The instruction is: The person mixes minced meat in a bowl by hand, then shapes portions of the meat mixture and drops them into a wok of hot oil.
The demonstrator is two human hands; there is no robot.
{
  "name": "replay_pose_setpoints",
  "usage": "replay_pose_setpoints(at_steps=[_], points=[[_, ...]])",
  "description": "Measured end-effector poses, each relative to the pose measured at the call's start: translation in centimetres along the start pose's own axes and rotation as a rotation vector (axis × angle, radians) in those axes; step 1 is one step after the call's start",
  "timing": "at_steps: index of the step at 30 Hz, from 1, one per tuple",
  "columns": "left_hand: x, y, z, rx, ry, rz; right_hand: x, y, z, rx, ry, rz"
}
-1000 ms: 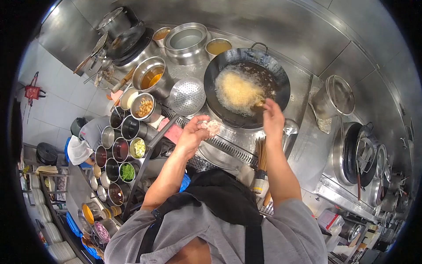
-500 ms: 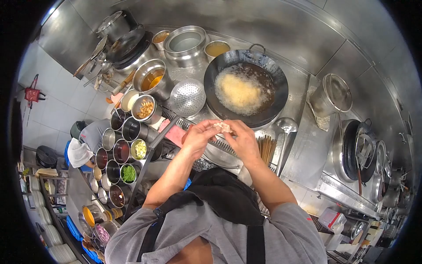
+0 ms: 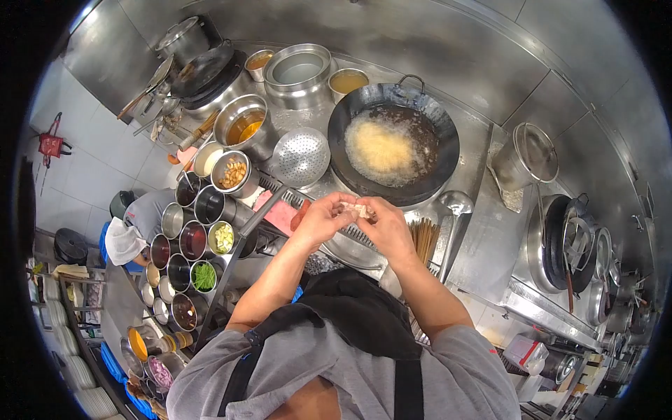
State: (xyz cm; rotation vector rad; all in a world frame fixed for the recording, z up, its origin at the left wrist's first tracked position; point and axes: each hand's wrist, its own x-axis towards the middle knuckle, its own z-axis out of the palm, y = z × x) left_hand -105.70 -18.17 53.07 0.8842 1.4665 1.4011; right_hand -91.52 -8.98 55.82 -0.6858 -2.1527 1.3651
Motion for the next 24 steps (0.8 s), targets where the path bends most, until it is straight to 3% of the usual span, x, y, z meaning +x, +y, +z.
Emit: replay_pose_setpoints(at_steps=[6, 8, 15, 22, 24], points=[[0.4, -0.2, -0.3, -0.177, 0.039, -0.122, 0.2, 1.3, 0.1, -0.056, -0.018, -0.086], [0.7, -0.8, -0.4, -0.322, 0.14, -0.035, 0.5, 2.8, 0.1, 0.442, -0.067, 0.275], [0.8, -0.4, -1.1, -0.425, 0.095, -0.116, 1.0, 3.3, -0.7, 1.028, 0.14, 0.419], [0.6, -1.1, 0.1, -0.226, 0.047, -0.082, 0.9, 4.0, -0.2, 0.989, 0.151, 0.35], [0.9, -1.4, 0.3, -0.019, 0.078, 0.155, 0.8, 3.4, -0.1, 0.818, 0.125, 0.289]])
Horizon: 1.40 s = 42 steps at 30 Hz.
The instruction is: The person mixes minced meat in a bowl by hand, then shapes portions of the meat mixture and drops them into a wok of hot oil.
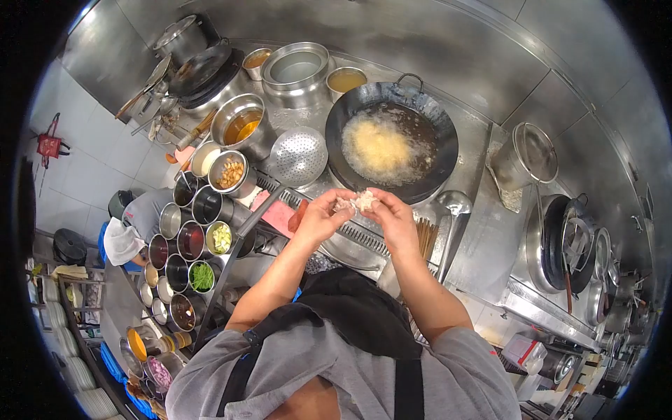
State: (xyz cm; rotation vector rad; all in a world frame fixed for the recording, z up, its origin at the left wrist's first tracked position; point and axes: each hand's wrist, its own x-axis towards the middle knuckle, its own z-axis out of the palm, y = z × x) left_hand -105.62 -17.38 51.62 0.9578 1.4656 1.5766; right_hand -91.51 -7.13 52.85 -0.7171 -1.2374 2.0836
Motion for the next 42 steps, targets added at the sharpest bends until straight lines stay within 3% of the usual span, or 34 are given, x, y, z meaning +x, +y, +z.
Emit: replay_pose_setpoints(at_steps=[9, 16, 21, 25, 27, 34, 40, 42], points=[[-0.1, 2.9, 1.0, 0.532, 0.083, 0.325, -0.9, -0.9, 0.6, -0.269, -0.039, -0.051], [0.3, 2.1, 0.6, 0.479, 0.112, 0.288, -1.3, -1.0, 1.0, -0.359, -0.081, -0.092], [0.3, 1.7, 0.3, 0.413, 0.106, 0.232, -0.7, -0.8, 0.9, -0.155, -0.048, 0.0], [0.0, 2.8, 0.4, 0.407, 0.088, 0.209, -0.7, -0.6, 1.0, -0.184, -0.053, -0.043], [-0.2, 3.3, 0.5, 0.474, 0.096, 0.306, -0.9, -0.7, 1.1, -0.272, -0.038, -0.052], [-0.2, 3.5, 0.4, 0.527, 0.086, 0.329, -1.8, -1.8, 2.1, -0.602, -0.06, -0.142], [0.2, 1.9, 0.0, 0.443, 0.079, 0.252, -1.6, -1.3, 1.3, -0.562, -0.088, -0.166], [0.3, 1.1, -0.1, 0.24, 0.064, 0.041, -1.6, -1.4, 1.3, -0.497, -0.101, -0.136]])
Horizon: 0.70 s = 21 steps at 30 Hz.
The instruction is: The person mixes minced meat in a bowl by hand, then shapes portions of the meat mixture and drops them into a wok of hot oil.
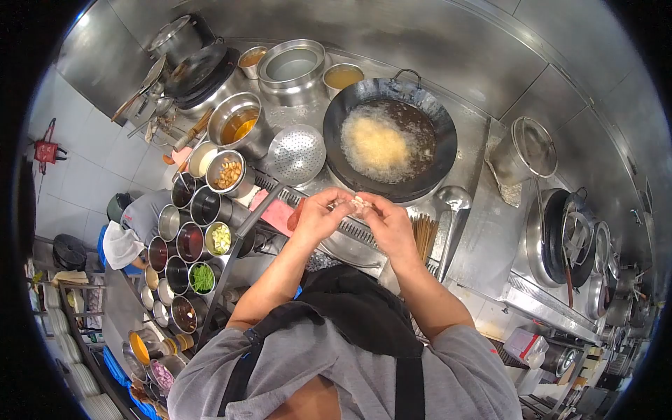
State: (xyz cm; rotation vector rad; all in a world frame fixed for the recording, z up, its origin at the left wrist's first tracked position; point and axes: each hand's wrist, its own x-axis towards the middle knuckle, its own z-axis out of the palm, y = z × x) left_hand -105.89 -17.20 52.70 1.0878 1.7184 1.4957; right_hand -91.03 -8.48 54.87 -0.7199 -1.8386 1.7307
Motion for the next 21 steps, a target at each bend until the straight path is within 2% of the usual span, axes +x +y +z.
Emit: replay_pose_setpoints(at_steps=[1, 3, 7, 10, 12, 16, 18, 21], points=[[0.0, -0.3, 0.1, 0.0, 0.0, -0.001, 0.0, 0.0, 0.0, 0.0, 0.0, 0.001], [0.1, -0.5, 0.1, -0.233, -0.015, -0.063, 0.2, 0.0, 0.1, 0.1, 0.006, 0.042], [-0.1, 0.4, 0.0, -0.334, -0.038, -0.126, 0.3, 0.3, 0.2, 0.125, 0.023, 0.04], [-0.2, 0.5, -0.1, -0.3, -0.056, -0.146, 0.3, 0.3, 0.1, 0.107, 0.025, 0.034], [-0.1, 0.3, -0.2, -0.177, -0.06, -0.066, 0.3, 0.3, 0.1, 0.121, 0.026, 0.019], [-0.4, 1.2, -0.7, -0.131, -0.126, -0.043, 0.1, 0.0, 0.1, 0.139, 0.046, 0.016], [-0.4, 1.1, -0.7, -0.027, -0.142, 0.099, 0.1, -0.2, 0.0, 0.125, 0.037, 0.058], [-0.5, 1.7, -0.7, 0.066, -0.139, 0.044, 0.0, -0.6, 0.0, 0.106, 0.05, 0.069]])
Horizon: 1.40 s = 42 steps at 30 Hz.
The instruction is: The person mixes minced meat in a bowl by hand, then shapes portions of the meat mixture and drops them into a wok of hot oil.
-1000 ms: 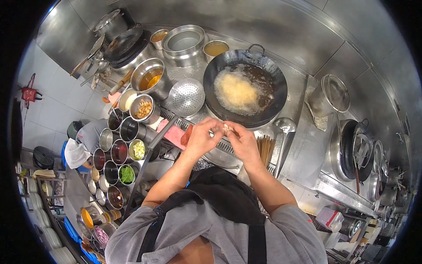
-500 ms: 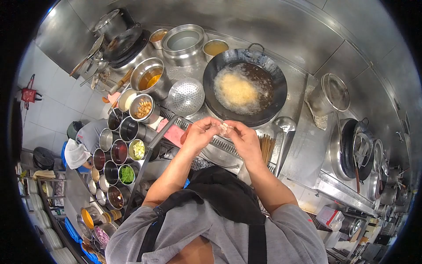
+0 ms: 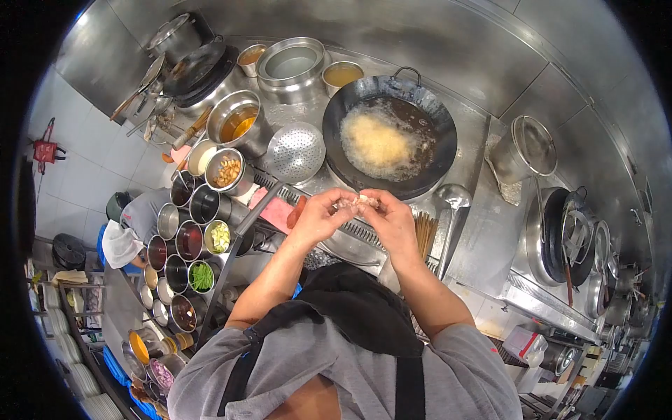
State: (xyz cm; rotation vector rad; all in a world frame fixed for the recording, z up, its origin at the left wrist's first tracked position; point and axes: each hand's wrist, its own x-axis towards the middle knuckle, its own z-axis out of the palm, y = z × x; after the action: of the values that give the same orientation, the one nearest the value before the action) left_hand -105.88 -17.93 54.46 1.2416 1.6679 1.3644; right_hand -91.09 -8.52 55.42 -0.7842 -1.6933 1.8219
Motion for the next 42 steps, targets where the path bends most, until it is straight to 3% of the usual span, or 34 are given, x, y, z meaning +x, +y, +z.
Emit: replay_pose_setpoints(at_steps=[4, 9, 15, 21, 28, 34, 36, 37, 39, 42], points=[[0.2, -1.0, 0.4, -0.13, 0.009, -0.042, 0.0, 0.2, -0.1, 0.006, 0.016, -0.038], [0.0, 0.0, -0.1, -0.506, -0.025, -0.318, 0.1, -0.3, -0.2, 0.135, 0.021, 0.021], [0.2, 0.5, -0.5, -0.714, -0.019, -0.383, 0.6, 0.6, -0.7, 0.288, 0.005, 0.035], [0.3, 0.7, -0.6, -0.874, -0.006, -0.374, 0.8, 1.5, -1.2, 0.46, -0.044, 0.128], [0.2, 0.2, -0.4, -0.93, 0.013, -0.293, 0.9, 1.5, -1.4, 0.538, 0.031, 0.067], [-0.1, -0.9, -0.7, -0.878, 0.065, -0.303, 4.0, 4.1, -4.9, 0.254, 0.151, 0.07], [-0.3, -1.1, -0.7, -0.843, 0.083, -0.334, 6.8, 7.7, -7.6, -0.328, 0.236, -0.011], [-0.3, -1.1, -0.5, -0.83, 0.099, -0.33, 7.5, 7.7, -8.2, -0.33, 0.233, -0.012], [-0.6, -1.3, -0.4, -0.833, 0.112, -0.334, 9.0, 7.8, -9.4, -0.842, 0.243, 0.018], [-0.9, -1.2, -0.7, -0.837, 0.138, -0.346, 11.1, 10.1, -11.7, -0.64, 0.265, 0.051]])
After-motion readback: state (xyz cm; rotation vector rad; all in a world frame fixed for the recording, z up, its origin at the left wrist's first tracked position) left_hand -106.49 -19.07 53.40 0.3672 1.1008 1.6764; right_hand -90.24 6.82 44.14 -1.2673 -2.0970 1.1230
